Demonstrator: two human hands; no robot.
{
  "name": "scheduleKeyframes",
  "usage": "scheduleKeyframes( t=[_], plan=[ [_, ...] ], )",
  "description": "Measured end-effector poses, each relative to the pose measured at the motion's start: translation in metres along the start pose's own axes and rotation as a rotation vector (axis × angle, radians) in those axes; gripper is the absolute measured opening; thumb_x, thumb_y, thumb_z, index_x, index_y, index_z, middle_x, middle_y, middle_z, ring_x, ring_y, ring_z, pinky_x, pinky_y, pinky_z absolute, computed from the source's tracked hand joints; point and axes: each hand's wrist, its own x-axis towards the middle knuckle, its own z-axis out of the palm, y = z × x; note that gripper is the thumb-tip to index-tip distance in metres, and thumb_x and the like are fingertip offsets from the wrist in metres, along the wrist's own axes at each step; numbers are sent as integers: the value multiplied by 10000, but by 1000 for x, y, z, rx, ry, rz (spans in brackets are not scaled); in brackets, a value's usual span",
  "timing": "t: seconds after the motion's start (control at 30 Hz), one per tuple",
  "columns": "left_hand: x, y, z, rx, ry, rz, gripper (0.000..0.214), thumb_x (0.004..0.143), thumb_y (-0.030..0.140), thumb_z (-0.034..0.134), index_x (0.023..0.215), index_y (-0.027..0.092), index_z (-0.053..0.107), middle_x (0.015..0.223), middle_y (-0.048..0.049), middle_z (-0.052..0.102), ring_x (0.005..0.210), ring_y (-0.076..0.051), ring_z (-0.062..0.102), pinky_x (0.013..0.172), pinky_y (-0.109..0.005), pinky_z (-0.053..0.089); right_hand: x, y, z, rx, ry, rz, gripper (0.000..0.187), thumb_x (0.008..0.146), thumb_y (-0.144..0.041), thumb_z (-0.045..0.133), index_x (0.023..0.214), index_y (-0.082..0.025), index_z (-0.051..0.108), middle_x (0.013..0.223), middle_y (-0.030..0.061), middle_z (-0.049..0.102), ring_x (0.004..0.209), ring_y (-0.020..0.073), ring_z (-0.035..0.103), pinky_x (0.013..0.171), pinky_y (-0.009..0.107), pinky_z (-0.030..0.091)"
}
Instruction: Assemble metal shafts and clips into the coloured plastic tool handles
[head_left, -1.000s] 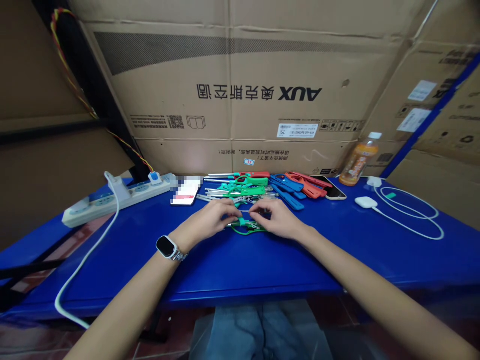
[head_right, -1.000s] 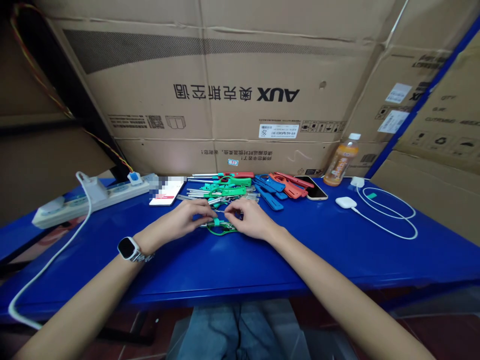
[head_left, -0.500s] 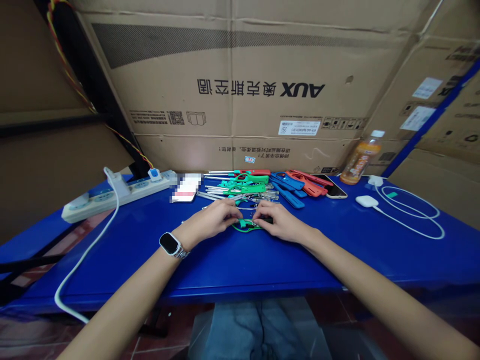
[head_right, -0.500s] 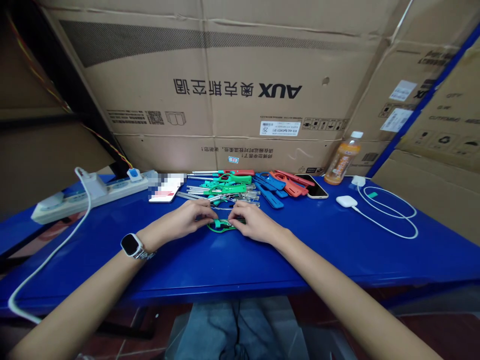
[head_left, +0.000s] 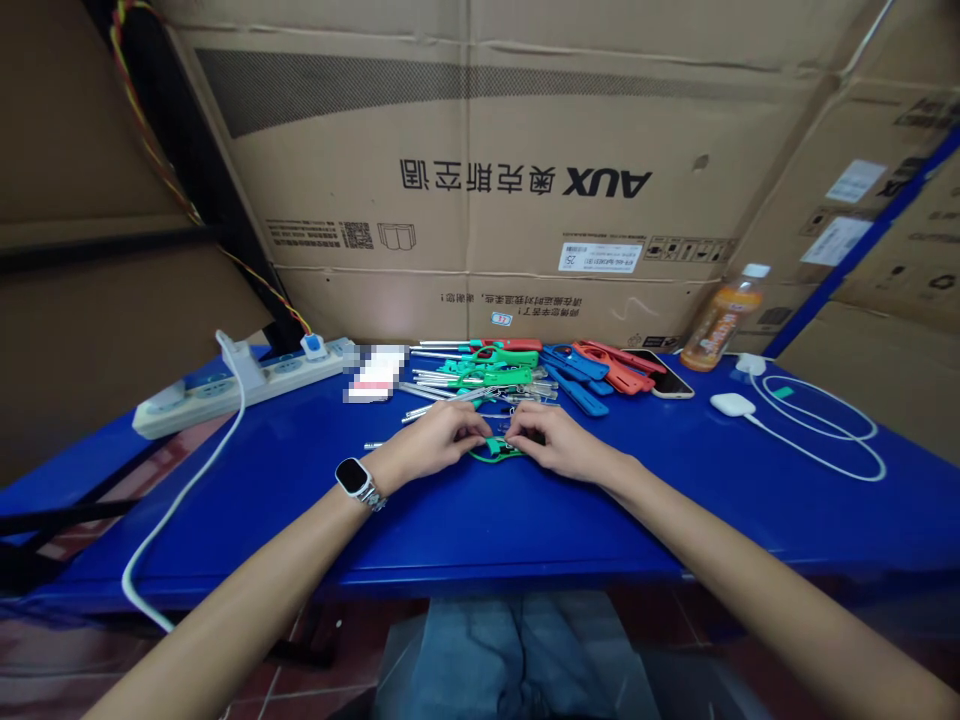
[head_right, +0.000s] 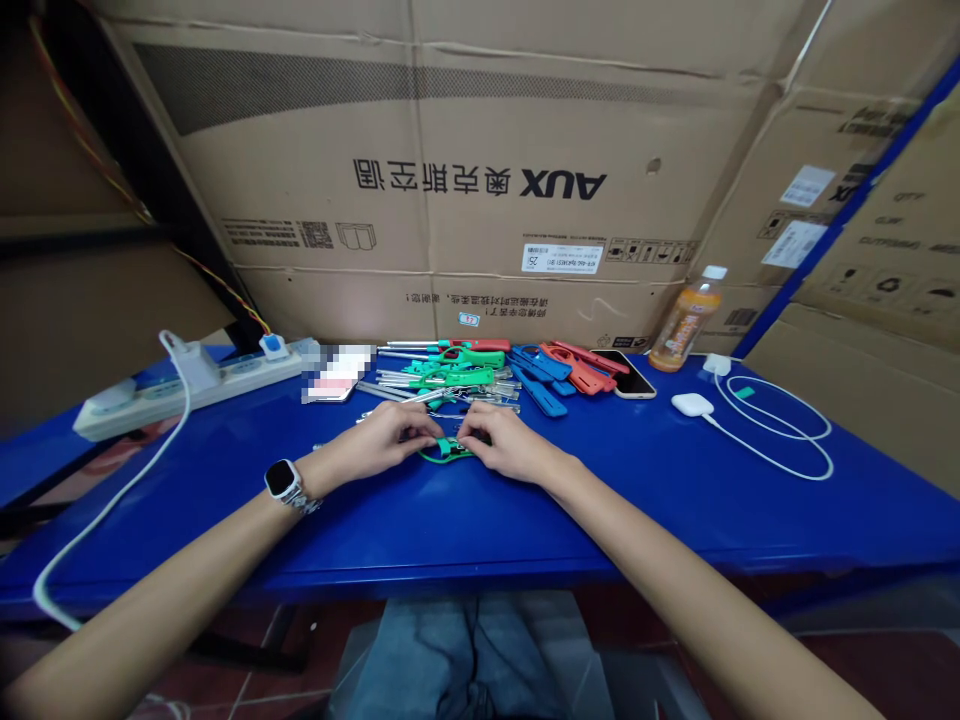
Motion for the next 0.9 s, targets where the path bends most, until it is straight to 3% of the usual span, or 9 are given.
scheduleKeyframes(
  t=[0.33,0.53,0.7,0.9],
  plan=[
    [0,-3,4,-50,33,-5,56,881,152,618,877,171,671,824,-19,674,770,-165,612,713,-266,460,5,-32,19,-244,126,137,142,827,-282,648,927,-186,620,899,43,609,805,180,586,703,287,439],
    [-9,-1,-2,41,46,64,118,875,228,643,986,189,649,1023,-43,578,919,-193,596,806,-307,482,6,-29,27,-247,160,171,38,821,-214,612,841,-181,608,854,37,612,769,167,584,709,275,437],
    [-13,-8,0,131,-38,168,116,923,216,600,938,198,714,954,-50,580,902,-193,578,805,-304,474,5,-33,28,-322,147,157,100,822,-189,586,888,-168,658,872,50,639,773,172,601,705,271,432],
    [-10,-9,1,160,-42,190,154,945,200,569,913,179,718,927,-54,586,878,-186,573,780,-293,467,8,-37,26,-467,72,183,173,861,-198,535,878,-183,707,847,54,646,748,176,611,653,276,385]
  ],
)
